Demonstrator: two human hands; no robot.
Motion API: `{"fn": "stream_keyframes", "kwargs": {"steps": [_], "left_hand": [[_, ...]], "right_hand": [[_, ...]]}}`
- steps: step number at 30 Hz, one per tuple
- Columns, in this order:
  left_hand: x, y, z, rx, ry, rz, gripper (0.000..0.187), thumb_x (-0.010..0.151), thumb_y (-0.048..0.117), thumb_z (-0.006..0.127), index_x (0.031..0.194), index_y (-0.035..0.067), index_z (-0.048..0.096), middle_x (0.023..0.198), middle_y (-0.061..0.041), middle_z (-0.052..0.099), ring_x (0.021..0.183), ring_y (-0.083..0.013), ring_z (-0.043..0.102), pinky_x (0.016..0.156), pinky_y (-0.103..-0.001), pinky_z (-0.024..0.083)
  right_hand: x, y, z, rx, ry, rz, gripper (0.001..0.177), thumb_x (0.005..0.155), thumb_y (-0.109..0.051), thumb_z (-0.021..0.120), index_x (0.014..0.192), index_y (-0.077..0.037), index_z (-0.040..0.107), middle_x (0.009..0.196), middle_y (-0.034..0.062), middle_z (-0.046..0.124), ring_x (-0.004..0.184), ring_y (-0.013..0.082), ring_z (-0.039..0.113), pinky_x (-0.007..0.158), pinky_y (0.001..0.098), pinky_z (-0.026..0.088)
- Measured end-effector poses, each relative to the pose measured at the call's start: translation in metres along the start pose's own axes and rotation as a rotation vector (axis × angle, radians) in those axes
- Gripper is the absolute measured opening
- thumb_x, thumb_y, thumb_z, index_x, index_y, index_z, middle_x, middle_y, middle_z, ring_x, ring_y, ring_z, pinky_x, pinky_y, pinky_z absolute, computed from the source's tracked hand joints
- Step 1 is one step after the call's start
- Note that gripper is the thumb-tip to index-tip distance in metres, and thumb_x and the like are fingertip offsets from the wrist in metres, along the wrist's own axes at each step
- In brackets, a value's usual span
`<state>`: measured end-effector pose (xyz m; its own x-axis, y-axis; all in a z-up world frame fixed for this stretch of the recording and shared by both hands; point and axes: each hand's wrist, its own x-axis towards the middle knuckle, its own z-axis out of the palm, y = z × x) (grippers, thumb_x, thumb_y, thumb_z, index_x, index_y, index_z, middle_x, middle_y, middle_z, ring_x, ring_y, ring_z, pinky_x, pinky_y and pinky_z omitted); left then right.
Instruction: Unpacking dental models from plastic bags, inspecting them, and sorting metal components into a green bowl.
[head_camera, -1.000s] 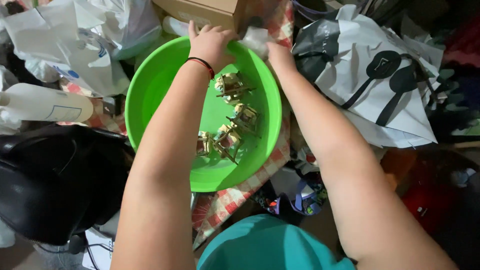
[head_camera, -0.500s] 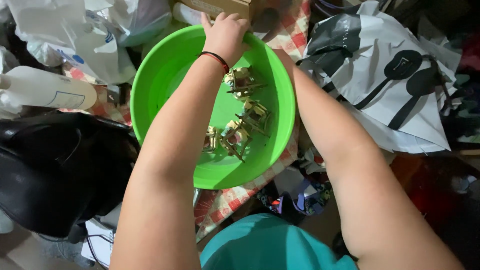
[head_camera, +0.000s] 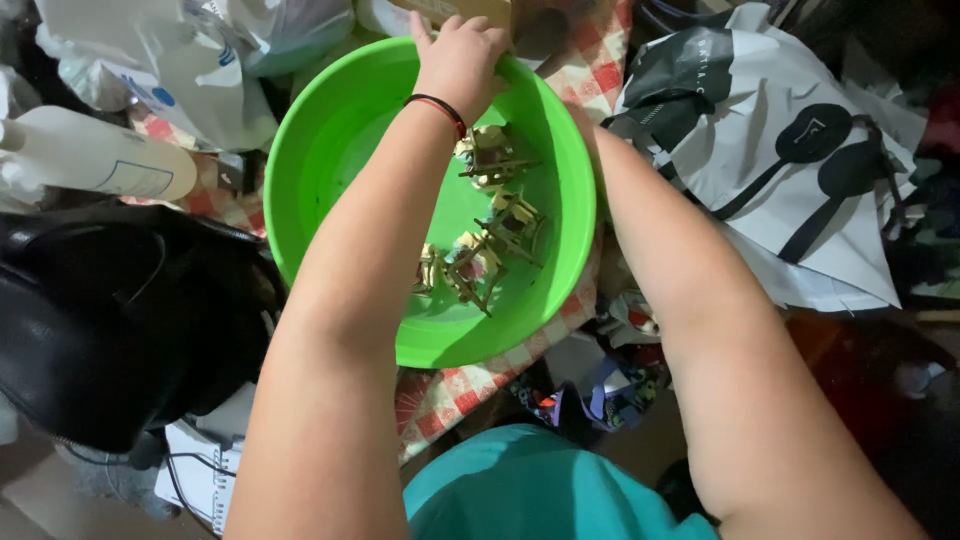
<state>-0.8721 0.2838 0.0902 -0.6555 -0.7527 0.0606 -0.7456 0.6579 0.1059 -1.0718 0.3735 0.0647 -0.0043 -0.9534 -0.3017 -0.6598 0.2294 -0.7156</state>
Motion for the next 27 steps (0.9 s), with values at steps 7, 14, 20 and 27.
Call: {"fn": "stream_keyframes", "kwargs": {"steps": [7, 14, 20, 27], "left_hand": [[-0.002, -0.008, 0.006, -0.056, 0.043, 0.085, 0.037, 0.076, 0.026, 0.082, 0.113, 0.028, 0.075, 0.109, -0.004, 0.070, 0.109, -0.0387, 0.061, 0.097, -0.090, 0.021], [-0.084, -0.001, -0.076, -0.148, 0.107, 0.187, 0.072, 0.080, 0.004, 0.081, 0.147, 0.015, 0.058, 0.150, -0.009, 0.060, 0.139, -0.0370, 0.048, 0.105, -0.077, 0.025], [-0.287, 0.004, -0.141, -0.447, 0.268, 0.137, 0.049, 0.088, -0.008, 0.065, 0.134, 0.009, 0.065, 0.138, -0.015, 0.068, 0.138, -0.0427, 0.056, 0.114, -0.073, 0.030], [-0.593, 0.014, -0.141, -0.668, 0.363, -0.371, 0.046, 0.092, 0.002, 0.067, 0.134, 0.020, 0.068, 0.133, -0.007, 0.072, 0.131, -0.0361, 0.062, 0.114, -0.063, 0.041]], "right_hand": [[0.013, 0.054, 0.011, 0.035, -0.028, -0.100, 0.061, 0.092, -0.007, 0.067, 0.150, 0.000, 0.049, 0.149, 0.0201, 0.056, 0.134, 0.0283, 0.057, 0.113, 0.0352, 0.039], [-0.053, -0.013, -0.050, 0.572, 0.216, -0.179, 0.039, 0.100, 0.002, 0.055, 0.137, -0.008, 0.055, 0.109, 0.0026, 0.068, 0.092, 0.0096, 0.073, 0.076, 0.0184, 0.062], [-0.174, -0.082, -0.035, 0.416, 0.605, -0.388, 0.012, 0.104, 0.003, 0.067, 0.114, -0.004, 0.068, 0.086, 0.0105, 0.068, 0.067, 0.0168, 0.069, 0.062, 0.0273, 0.059], [-0.244, -0.116, 0.113, 0.584, 0.576, -0.381, 0.020, 0.109, -0.014, 0.075, 0.092, -0.008, 0.068, 0.043, 0.0043, 0.043, 0.036, 0.0127, 0.046, 0.037, 0.0242, 0.033]]}}
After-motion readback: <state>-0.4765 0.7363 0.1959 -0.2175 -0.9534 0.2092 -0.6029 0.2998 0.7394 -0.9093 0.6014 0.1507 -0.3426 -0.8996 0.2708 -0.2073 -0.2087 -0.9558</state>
